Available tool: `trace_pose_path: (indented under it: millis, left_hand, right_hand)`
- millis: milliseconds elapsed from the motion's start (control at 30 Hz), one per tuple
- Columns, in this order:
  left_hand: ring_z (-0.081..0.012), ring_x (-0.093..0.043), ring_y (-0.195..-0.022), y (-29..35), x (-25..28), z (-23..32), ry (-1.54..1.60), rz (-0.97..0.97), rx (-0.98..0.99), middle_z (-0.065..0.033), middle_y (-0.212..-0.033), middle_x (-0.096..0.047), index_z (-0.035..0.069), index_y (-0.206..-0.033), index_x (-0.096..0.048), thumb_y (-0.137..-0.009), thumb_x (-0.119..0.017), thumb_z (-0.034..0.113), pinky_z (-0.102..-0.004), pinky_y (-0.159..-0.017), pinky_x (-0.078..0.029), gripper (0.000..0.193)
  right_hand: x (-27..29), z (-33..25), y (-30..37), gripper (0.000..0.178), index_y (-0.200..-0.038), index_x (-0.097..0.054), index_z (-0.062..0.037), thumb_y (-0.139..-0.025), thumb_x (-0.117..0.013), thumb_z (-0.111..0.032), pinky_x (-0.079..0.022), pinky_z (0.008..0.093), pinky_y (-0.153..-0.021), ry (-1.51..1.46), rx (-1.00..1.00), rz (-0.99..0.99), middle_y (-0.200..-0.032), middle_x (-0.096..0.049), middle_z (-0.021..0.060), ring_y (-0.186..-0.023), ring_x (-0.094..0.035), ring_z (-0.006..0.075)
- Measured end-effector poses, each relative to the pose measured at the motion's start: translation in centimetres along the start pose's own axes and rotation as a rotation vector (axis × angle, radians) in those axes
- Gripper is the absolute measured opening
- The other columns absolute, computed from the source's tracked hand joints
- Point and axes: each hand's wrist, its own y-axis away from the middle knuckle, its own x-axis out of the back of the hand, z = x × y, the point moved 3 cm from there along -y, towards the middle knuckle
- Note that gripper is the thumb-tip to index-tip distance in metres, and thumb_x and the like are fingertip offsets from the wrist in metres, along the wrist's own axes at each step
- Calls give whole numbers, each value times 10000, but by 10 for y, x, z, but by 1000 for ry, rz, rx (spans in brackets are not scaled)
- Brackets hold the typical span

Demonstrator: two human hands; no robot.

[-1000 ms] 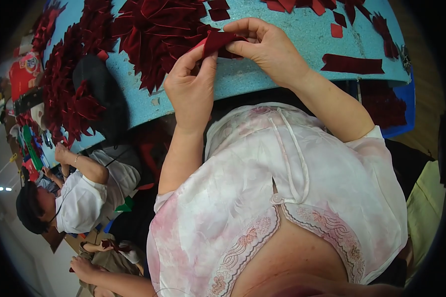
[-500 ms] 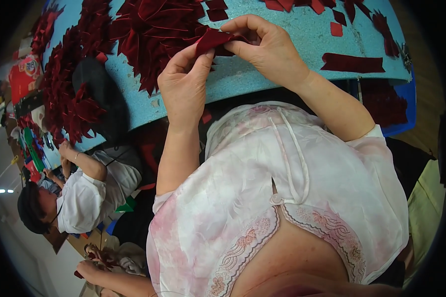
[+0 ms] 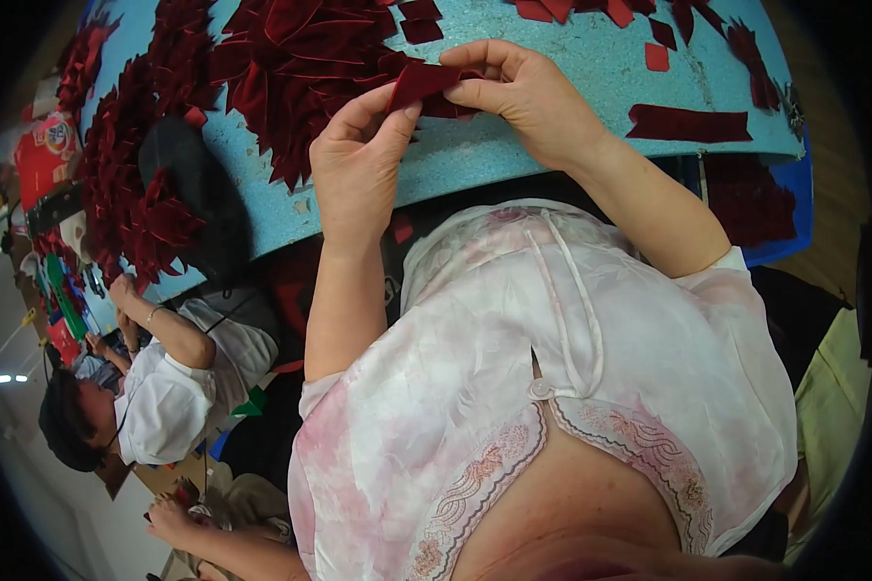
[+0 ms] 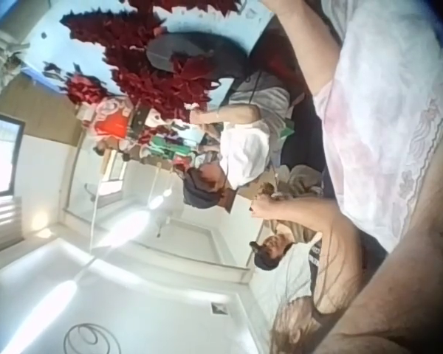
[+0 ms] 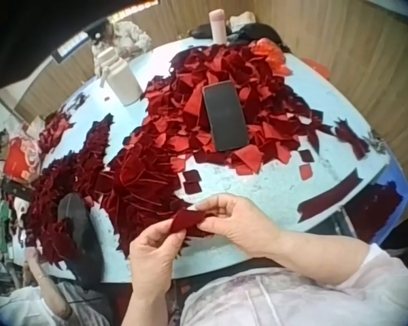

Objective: Assembling decorative fabric bows from red ribbons at a factory workbench.

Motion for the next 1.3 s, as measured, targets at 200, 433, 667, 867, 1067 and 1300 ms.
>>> trace_pose_path:
  millis: [200, 433, 667, 867, 1067, 1300]
  left_hand:
    - [-97, -594, -781, -4, 2, -13, 216, -21, 106, -47, -913, -658, -19, -1024, -648, -809, -695, 47, -210, -718, -472, 230]
    - [-134, -617, -831, -4, 2, -15, 416, -65, 138, -80, -945, -661, -36, -1045, -630, -804, -679, 18, -253, -778, -497, 251]
    - [-133, -610, -835, -1, 3, -13, 342, -93, 146, -75, -945, -660, -32, -1050, -630, -788, -676, -5, -249, -794, -482, 267]
    - [-127, -605, -810, -1, 4, -18, 313, -40, 158, -73, -940, -661, -28, -1047, -634, -782, -681, -2, -245, -782, -475, 270]
    - [-120, -604, -801, -1, 3, -19, 351, -48, 172, -68, -929, -662, -25, -1040, -638, -779, -691, 10, -245, -772, -475, 269]
    - [-117, -604, -800, 0, 5, -19, 324, -20, 159, -65, -922, -662, -21, -1030, -642, -780, -692, 10, -242, -770, -476, 257]
  right_hand:
    - [0, -2, 1, 325, -1126, -579, -2, -817, -659, -63, -483, 240, -780, 46, -15, -14, -958, -629, 62, -857, -592, 118]
    - [1, 1, -1, 334, -1131, -572, 4, -812, -654, -52, -485, 246, -796, -74, -79, -76, -957, -628, 63, -850, -589, 116]
    - [3, 2, -2, 325, -1120, -590, 8, -810, -660, -60, -479, 244, -836, -53, -87, -82, -954, -637, 78, -866, -602, 130]
    - [2, -2, -1, 335, -1133, -582, 10, -805, -635, -32, -477, 250, -847, -77, -110, -96, -978, -634, 87, -877, -602, 137]
    - [3, -3, -1, 367, -1150, -576, 8, -785, -611, -9, -471, 252, -860, -41, -100, -136, -990, -628, 87, -891, -597, 136]
    - [5, -4, -1, 377, -1162, -572, -1, -787, -605, -20, -466, 249, -863, -10, -118, -154, -1006, -619, 71, -903, -584, 129]
